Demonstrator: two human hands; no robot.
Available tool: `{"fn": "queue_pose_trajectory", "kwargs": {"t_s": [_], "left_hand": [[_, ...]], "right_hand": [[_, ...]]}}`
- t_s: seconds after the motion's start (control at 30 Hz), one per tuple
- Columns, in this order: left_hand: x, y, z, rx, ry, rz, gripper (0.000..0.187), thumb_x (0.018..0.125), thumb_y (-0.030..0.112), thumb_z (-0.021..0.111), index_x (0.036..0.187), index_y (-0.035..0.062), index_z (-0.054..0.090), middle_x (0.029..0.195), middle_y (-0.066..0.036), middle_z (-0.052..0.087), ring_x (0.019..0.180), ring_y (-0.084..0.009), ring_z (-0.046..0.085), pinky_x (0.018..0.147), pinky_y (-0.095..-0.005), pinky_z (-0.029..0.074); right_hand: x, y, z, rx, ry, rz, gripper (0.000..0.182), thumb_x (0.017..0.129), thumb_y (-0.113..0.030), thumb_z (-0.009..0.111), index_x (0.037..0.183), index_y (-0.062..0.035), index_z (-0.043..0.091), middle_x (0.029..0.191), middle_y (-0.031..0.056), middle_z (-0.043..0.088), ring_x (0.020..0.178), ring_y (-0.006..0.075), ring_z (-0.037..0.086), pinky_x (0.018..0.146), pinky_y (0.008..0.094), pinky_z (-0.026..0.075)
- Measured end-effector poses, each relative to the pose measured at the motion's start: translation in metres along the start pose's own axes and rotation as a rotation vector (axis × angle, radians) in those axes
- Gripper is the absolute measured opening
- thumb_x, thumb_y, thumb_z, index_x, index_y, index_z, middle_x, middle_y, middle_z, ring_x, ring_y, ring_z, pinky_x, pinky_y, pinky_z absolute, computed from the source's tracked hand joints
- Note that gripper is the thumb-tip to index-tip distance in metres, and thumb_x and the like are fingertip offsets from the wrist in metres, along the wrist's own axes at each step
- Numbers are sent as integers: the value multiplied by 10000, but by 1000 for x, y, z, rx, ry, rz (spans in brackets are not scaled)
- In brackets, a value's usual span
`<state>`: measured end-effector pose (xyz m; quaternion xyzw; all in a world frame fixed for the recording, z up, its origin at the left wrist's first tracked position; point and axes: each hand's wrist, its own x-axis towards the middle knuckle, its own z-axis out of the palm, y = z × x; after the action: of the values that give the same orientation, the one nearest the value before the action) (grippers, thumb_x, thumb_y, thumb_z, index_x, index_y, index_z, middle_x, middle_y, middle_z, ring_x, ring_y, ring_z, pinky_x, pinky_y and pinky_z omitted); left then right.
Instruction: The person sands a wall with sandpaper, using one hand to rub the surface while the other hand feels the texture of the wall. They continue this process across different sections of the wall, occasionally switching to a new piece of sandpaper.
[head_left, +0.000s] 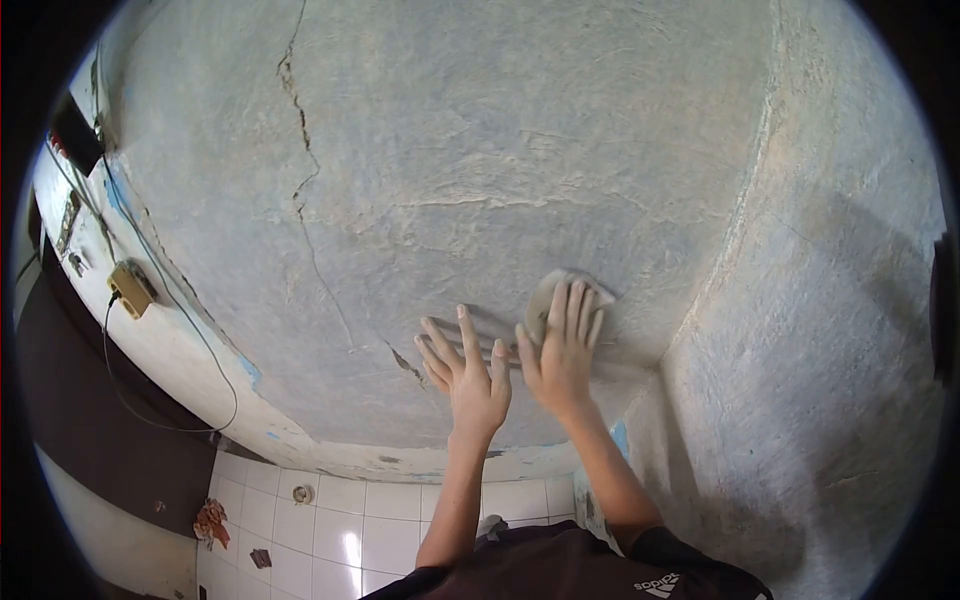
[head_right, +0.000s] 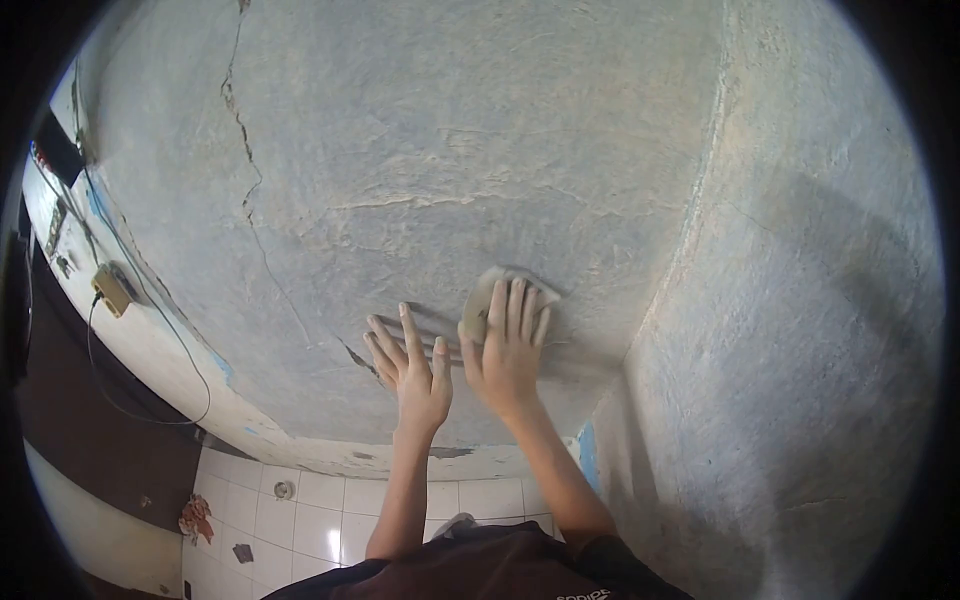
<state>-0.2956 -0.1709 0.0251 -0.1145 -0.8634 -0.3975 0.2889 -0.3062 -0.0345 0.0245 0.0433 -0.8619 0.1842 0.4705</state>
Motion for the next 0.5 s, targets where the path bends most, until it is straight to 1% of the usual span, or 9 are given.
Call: {"fn": "queue_pose_trajectory", "kwargs": {"t_s": [0.03,0.07,0.13,0.17,0.23,0.3,0.37,0.43,0.5], "left_hand": [[0,-2,-3,32,-7,-7,643,1061,439,427,1619,173,247,1653,-309,-29,1482,-579,-92,1134,-714,18],[1,-5,-7,36,-3,-12,643,1061,439,427,1619,173,247,1653,-309,-29,1482,-579,-92,1134,-714,18],[5,-13,-15,175,-13,-20,593,1068,427,416,1608,216,291,1681,-239,-10,1504,-535,-86,1158,-678,9],[9,-17,-21,180,-10,-29,593,1068,427,416,1608,216,291,1681,-239,-10,1504,-535,-86,1158,-678,9],[18,-24,-35,130,33,-47,569,1064,415,429,1594,233,330,1686,-221,17,1508,-529,-77,1165,-674,14],[25,-36,-46,140,71,-23,573,1059,400,450,1594,234,332,1685,-225,24,1509,-527,-75,1169,-670,18],[30,-48,-54,151,104,7,577,1054,386,471,1593,235,333,1683,-229,30,1511,-525,-72,1173,-666,21],[35,-62,-63,148,118,69,597,1035,353,524,1591,236,339,1683,-229,35,1511,-526,-74,1179,-655,26],[41,-77,-74,159,98,83,609,1026,342,544,1590,234,342,1684,-230,34,1511,-527,-79,1176,-659,26]], "right_hand": [[16,1,-10,7,-4,-2,781,996,-382,526,1567,56,222,1598,336,234,1488,531,187,1180,660,102],[36,2,-22,19,44,-24,779,1000,-384,519,1566,61,220,1598,344,226,1492,532,169,1185,652,93],[66,4,-40,39,86,-52,777,1005,-385,511,1564,67,218,1597,352,217,1496,533,151,1191,643,83],[76,3,-48,48,114,-26,777,1005,-381,513,1565,66,214,1595,362,206,1498,534,142,1193,638,87],[76,-6,-42,64,133,-5,777,1005,-376,515,1567,66,210,1593,373,194,1500,534,132,1196,632,90],[58,-18,-24,106,148,-52,771,1002,-375,530,1571,45,226,1594,381,174,1502,531,127,1200,627,93],[19,-33,2,107,88,-103,779,992,-361,561,1572,40,230,1593,390,158,1497,543,125,1201,628,92],[-10,-53,19,132,-167,-122,780,986,-354,581,1573,31,240,1597,385,146,1495,553,113,1202,629,94],[3,-62,26,53,-120,-99,784,982,-353,593,1577,18,241,1603,383,130,1496,556,97,1201,629,100]]}}
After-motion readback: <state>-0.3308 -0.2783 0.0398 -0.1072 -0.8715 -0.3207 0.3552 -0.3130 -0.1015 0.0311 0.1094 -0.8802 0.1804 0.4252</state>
